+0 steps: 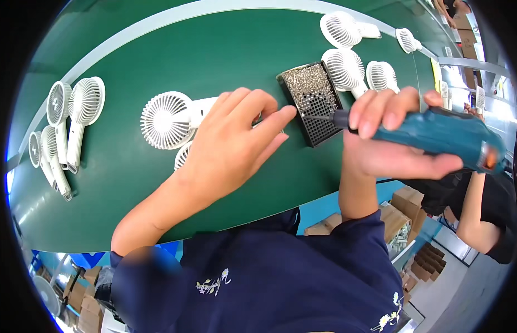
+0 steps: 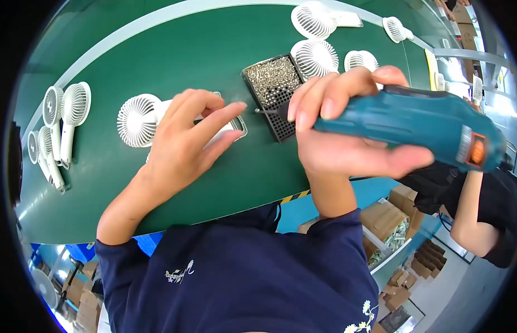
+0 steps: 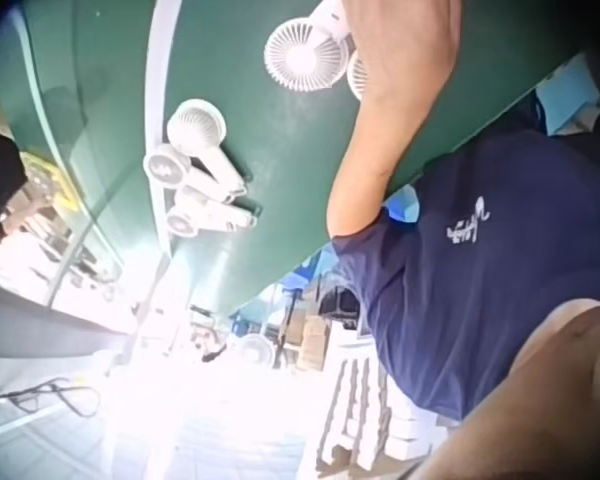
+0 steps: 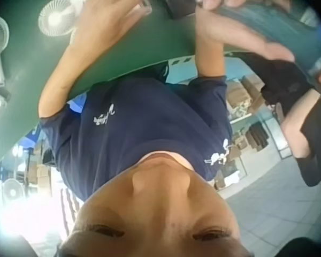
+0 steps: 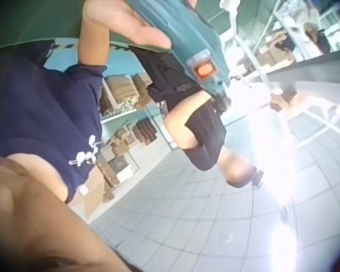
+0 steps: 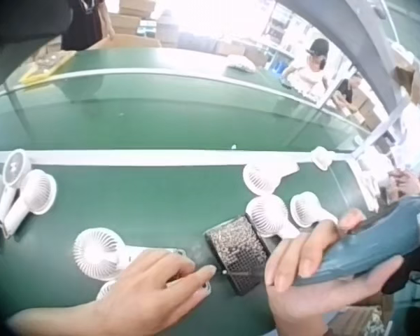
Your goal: Assembling small handheld fans by inserting and tightening screws with an electric screwdriver.
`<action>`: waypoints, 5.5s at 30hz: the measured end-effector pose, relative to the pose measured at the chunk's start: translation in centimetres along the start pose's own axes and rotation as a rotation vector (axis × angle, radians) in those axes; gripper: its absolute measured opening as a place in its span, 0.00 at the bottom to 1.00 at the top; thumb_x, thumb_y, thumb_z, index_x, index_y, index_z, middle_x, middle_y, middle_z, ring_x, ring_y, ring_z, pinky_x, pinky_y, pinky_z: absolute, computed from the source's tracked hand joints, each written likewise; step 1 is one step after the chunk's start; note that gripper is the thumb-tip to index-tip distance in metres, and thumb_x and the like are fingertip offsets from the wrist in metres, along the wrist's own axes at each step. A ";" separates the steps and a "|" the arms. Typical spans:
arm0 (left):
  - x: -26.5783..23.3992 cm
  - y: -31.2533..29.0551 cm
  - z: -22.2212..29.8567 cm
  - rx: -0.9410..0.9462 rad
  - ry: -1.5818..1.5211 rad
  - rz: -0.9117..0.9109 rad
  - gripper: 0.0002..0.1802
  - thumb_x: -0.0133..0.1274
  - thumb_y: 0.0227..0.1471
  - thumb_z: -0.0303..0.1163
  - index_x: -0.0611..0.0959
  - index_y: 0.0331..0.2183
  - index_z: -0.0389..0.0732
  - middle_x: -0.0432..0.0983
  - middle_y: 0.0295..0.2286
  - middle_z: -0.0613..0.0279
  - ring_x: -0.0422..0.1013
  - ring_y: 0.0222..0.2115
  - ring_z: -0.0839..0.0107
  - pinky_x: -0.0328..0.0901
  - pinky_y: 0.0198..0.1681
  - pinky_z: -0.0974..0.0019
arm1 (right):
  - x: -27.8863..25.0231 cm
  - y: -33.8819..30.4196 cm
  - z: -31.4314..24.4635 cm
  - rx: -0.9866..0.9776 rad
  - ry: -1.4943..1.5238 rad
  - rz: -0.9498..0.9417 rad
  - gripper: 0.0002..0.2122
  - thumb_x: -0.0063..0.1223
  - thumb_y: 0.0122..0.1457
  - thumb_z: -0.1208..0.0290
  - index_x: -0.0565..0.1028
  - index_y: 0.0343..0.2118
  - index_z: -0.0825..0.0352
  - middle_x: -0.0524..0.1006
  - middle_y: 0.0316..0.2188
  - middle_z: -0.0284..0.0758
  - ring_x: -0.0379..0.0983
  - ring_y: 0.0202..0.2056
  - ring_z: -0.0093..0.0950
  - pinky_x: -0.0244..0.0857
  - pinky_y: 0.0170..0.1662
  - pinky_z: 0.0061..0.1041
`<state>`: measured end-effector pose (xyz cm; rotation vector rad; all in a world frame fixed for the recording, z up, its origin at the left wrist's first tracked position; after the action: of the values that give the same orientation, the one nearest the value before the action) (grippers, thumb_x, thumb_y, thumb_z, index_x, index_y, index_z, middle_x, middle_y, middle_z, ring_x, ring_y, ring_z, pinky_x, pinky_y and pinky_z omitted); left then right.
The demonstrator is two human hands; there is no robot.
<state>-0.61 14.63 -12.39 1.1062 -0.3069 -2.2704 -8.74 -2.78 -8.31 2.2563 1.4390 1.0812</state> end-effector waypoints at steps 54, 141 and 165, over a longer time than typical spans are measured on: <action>-0.4 -1.8 -0.5 0.036 -0.260 0.090 0.11 0.71 0.36 0.24 0.87 0.27 0.39 0.72 0.24 0.64 0.70 0.23 0.70 0.63 0.23 0.67 | 3.0 -1.3 -0.7 0.011 0.231 -0.072 0.36 0.40 0.61 0.32 0.66 0.54 0.65 0.70 0.25 0.32 0.66 0.17 0.24 0.63 0.19 0.26; 0.8 0.3 -0.8 -0.037 0.021 -0.042 0.05 0.64 0.43 0.29 0.85 0.27 0.42 0.71 0.26 0.68 0.69 0.31 0.67 0.61 0.40 0.62 | 2.4 -0.5 2.1 -0.016 0.072 -0.221 0.45 0.37 0.52 0.22 0.64 0.52 0.66 0.71 0.23 0.36 0.69 0.16 0.28 0.67 0.19 0.29; 1.4 -0.2 -2.2 -0.115 0.042 -0.140 0.07 0.61 0.44 0.25 0.83 0.31 0.42 0.71 0.29 0.64 0.69 0.35 0.64 0.62 0.41 0.63 | 2.9 -2.6 5.5 -0.015 -0.036 -0.284 0.45 0.44 0.49 0.22 0.64 0.48 0.68 0.70 0.21 0.37 0.68 0.16 0.31 0.67 0.20 0.30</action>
<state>0.28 14.07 -14.77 1.1453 -0.0834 -2.3508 -5.97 1.84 -12.26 1.9731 1.6667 0.9526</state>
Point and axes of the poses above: each hand's wrist, its own y-axis towards the middle knuckle, its own x-axis out of the palm, z = x × y, the point moved 5 cm from there along y, towards the middle knuckle
